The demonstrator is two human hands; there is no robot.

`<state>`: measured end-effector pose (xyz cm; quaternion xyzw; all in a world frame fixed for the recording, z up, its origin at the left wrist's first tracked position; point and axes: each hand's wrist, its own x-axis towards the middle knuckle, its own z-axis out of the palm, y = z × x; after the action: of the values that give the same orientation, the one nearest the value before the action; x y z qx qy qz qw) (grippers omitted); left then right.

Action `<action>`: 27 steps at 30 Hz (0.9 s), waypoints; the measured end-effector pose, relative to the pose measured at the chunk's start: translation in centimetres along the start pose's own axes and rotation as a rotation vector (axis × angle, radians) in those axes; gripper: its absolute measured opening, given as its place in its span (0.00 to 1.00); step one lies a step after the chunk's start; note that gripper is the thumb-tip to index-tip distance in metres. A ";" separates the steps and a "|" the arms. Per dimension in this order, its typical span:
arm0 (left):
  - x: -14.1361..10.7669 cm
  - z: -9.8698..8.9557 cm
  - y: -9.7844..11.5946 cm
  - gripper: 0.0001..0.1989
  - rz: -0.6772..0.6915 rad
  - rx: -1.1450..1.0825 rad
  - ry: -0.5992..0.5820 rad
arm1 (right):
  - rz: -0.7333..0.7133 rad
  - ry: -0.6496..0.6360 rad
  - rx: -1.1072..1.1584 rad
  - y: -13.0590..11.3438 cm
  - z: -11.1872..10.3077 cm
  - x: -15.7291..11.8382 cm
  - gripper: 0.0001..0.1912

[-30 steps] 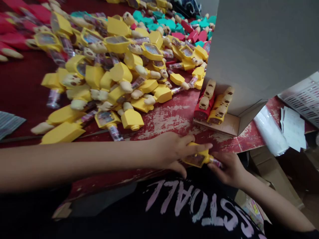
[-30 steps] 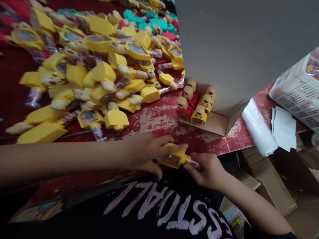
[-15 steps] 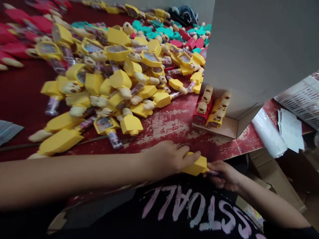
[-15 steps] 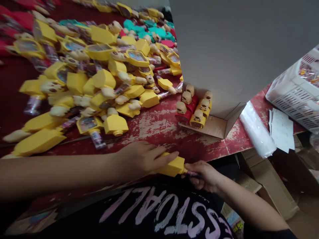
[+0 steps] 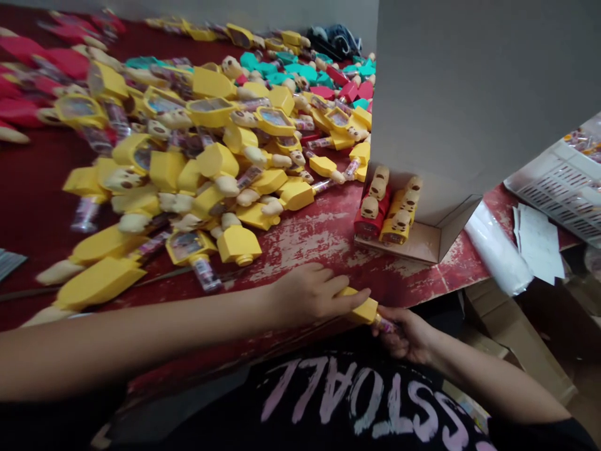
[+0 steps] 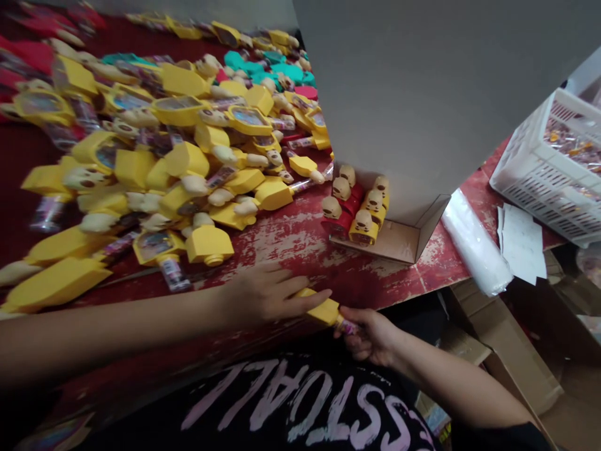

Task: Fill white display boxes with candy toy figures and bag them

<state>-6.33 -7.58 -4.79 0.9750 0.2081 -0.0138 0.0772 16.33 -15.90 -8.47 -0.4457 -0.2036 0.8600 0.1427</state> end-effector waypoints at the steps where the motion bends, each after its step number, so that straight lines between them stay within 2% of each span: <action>1: -0.1 0.1 -0.3 0.23 -0.014 -0.017 -0.020 | -0.053 0.043 -0.140 -0.2 0.1 0.0 0.31; 2: -0.1 0.1 -0.6 0.22 -0.063 -0.080 -0.069 | -0.147 0.121 -0.310 -0.4 0.1 -0.3 0.32; 4: 0.1 -0.1 -0.9 0.26 -0.207 -0.361 -0.228 | -0.448 0.323 -0.699 -0.9 0.2 -1.2 0.32; 6: 0.3 -0.3 -0.9 0.31 -0.330 -0.773 -0.497 | -0.791 0.463 -1.105 -1.2 0.2 -2.1 0.28; 8: 0.5 -0.4 -0.6 0.31 -0.366 -1.075 -0.760 | -1.002 0.426 -1.358 -1.1 0.1 -2.5 0.24; 9: 0.5 -0.4 -0.4 0.30 -0.354 -1.108 -0.802 | -1.017 0.368 -1.358 -0.8 0.1 -2.4 0.23; 10: 0.4 -0.4 -0.1 0.28 -0.341 -1.041 -0.751 | -0.967 0.318 -1.256 -0.3 0.1 -2.0 0.23; 11: 0.4 -0.4 0.1 0.28 -0.328 -0.884 -0.624 | -0.860 0.277 -1.064 0.2 0.1 -1.5 0.24; 14: -0.1 -0.1 0.3 0.27 -0.183 -0.215 -0.186 | -0.351 0.143 -0.318 1.4 0.0 0.3 0.27; 16: -0.5 0.3 -0.1 0.26 -0.024 0.116 0.022 | -0.103 0.026 -0.001 1.6 -0.2 0.9 0.27; 17: -0.7 0.5 -0.3 0.25 0.048 0.209 0.121 | -0.049 -0.021 0.070 1.5 -0.4 1.0 0.26; 19: -1.0 1.0 -0.9 0.25 0.104 0.248 0.280 | -0.054 -0.090 0.089 0.7 -0.9 0.5 0.26; 21: -0.7 1.4 -1.0 0.20 0.024 0.028 0.332 | -0.114 -0.173 0.040 -0.2 -1.4 -0.2 0.32; 23: 0.1 1.4 -0.5 0.23 -0.164 -0.502 0.263 | -0.200 -0.195 -0.031 -1.0 -1.7 -0.6 0.43; 24: 0.6 1.3 0.0 0.28 -0.267 -0.850 0.178 | -0.280 -0.137 -0.097 -1.3 -1.7 -0.5 0.46; 25: 1.2 1.1 0.7 0.33 -0.347 -1.178 0.073 | -0.412 -0.010 -0.198 -1.3 -1.6 -0.4 0.46; 27: 2.3 0.5 2.1 0.38 -0.407 -1.612 -0.109 | -0.851 0.411 -0.509 -0.9 -1.2 0.2 0.37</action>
<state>-3.39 -8.62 -5.11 0.5623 0.3224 0.0786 0.7574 17.23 -14.80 -8.81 -0.5032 -0.5365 0.5445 0.4030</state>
